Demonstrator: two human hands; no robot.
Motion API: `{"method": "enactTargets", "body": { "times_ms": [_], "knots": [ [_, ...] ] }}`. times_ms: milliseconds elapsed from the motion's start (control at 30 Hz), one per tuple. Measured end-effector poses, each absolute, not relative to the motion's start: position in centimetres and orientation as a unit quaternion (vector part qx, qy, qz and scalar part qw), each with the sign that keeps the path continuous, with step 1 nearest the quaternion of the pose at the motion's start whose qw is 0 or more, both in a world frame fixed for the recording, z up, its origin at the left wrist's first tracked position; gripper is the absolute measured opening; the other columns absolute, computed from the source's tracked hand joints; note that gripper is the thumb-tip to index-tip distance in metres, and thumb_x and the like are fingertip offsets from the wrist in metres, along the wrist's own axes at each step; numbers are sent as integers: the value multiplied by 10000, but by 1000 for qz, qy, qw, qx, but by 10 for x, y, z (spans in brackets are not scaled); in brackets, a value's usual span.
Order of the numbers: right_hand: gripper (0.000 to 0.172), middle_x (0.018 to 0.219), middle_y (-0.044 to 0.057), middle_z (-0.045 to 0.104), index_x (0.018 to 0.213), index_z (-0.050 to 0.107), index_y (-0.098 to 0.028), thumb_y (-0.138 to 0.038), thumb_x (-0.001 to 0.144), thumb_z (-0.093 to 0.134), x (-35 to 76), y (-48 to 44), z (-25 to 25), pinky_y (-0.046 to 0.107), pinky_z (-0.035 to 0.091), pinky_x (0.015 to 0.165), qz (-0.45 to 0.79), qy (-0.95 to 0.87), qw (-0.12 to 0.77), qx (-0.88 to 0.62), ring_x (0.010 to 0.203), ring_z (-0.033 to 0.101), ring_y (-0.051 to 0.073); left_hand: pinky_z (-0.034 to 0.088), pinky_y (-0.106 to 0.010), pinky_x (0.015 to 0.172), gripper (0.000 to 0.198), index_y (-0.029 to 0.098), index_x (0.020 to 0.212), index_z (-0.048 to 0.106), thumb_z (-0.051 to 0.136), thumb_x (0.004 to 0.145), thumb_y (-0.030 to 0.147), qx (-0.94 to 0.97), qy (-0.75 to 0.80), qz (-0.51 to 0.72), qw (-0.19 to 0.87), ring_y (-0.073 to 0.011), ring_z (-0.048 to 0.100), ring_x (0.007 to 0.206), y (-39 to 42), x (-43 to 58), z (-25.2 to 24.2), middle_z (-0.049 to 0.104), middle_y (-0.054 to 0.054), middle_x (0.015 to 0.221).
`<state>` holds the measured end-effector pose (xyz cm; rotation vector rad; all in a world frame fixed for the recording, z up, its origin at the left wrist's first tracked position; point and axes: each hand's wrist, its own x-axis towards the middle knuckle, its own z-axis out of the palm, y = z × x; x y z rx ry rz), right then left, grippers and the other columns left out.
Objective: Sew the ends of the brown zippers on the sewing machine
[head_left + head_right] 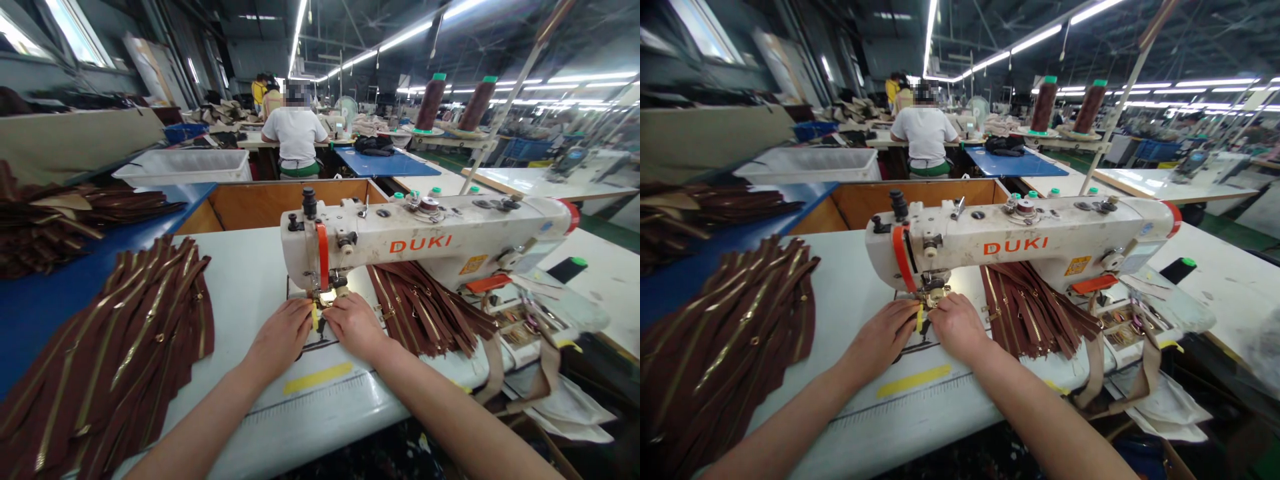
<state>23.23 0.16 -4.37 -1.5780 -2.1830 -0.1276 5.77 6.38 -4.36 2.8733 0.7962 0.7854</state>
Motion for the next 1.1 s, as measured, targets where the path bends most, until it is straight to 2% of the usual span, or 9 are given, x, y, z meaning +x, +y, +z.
{"method": "enactTargets", "body": {
  "times_ms": [233, 433, 533, 600, 700, 833, 967, 1033, 1100],
  "knots": [
    [160, 749, 33, 600, 838, 683, -180, -168, 893, 534, 231, -1, -46, 296, 352, 714, -53, -792, 247, -555, 780, 491, 179, 522, -400, 852, 241, 163, 895, 598, 359, 910, 142, 934, 271, 233, 20, -211, 601, 882, 45, 41, -28, 652, -73, 885],
    [161, 768, 37, 613, 852, 688, -179, -157, 891, 533, 228, 0, -48, 300, 361, 711, -57, -798, 261, -540, 773, 498, 181, 524, -393, 840, 234, 188, 907, 599, 369, 909, 148, 934, 265, 231, 70, -206, 606, 872, 1, 2, -19, 659, -55, 869],
    [166, 770, 44, 617, 843, 688, -173, -151, 890, 530, 227, 1, -46, 303, 373, 726, -67, -802, 257, -536, 790, 510, 186, 521, -377, 859, 256, 182, 1002, 587, 367, 893, 110, 937, 268, 219, 58, -201, 607, 931, 8, 3, -15, 664, -69, 959],
    [170, 758, 47, 614, 810, 682, -170, -145, 885, 532, 226, -1, -44, 300, 382, 728, -70, -804, 246, -537, 794, 514, 186, 497, -391, 916, 326, 169, 1083, 571, 390, 838, 51, 946, 263, 189, 24, -210, 584, 1035, 24, 10, -14, 639, -92, 1103],
    [181, 744, 46, 608, 765, 665, -173, -126, 875, 530, 221, -13, -42, 298, 400, 734, -62, -810, 239, -532, 797, 517, 189, 427, -415, 1005, 406, 167, 1077, 582, 446, 735, -2, 965, 234, 121, -19, -232, 504, 1187, 46, 23, -11, 580, -97, 1236],
    [168, 787, 44, 602, 851, 660, -197, -122, 865, 511, 213, -43, -45, 295, 433, 737, 39, -790, 313, -525, 814, 532, 191, 401, -418, 997, 262, 168, 889, 602, 522, 681, 30, 977, 204, 65, -9, -253, 542, 1098, 55, 32, -1, 628, -88, 1054],
    [339, 977, 66, 592, 1155, 568, -207, -145, 825, 524, 209, -63, -49, 288, 465, 754, 192, -681, 446, -548, 825, 567, 175, 465, -334, 806, 154, 182, 764, 574, 502, 721, 53, 962, 254, 75, 62, -212, 599, 823, 40, 40, 5, 639, -42, 817],
    [285, 929, 54, 594, 1099, 582, -201, -194, 818, 537, 209, -65, -45, 279, 461, 713, 255, -654, 463, -541, 770, 566, 167, 454, -282, 727, 127, 195, 763, 576, 497, 760, 95, 941, 292, 98, 143, -185, 600, 764, 26, 48, 6, 642, -12, 765],
    [139, 784, 27, 584, 902, 612, -197, -281, 849, 515, 210, -66, -35, 265, 433, 646, 309, -629, 465, -541, 699, 546, 159, 433, -257, 691, 100, 208, 789, 586, 507, 781, 147, 910, 329, 127, 219, -173, 603, 761, 9, 54, 9, 653, 6, 771]
  ]
}}
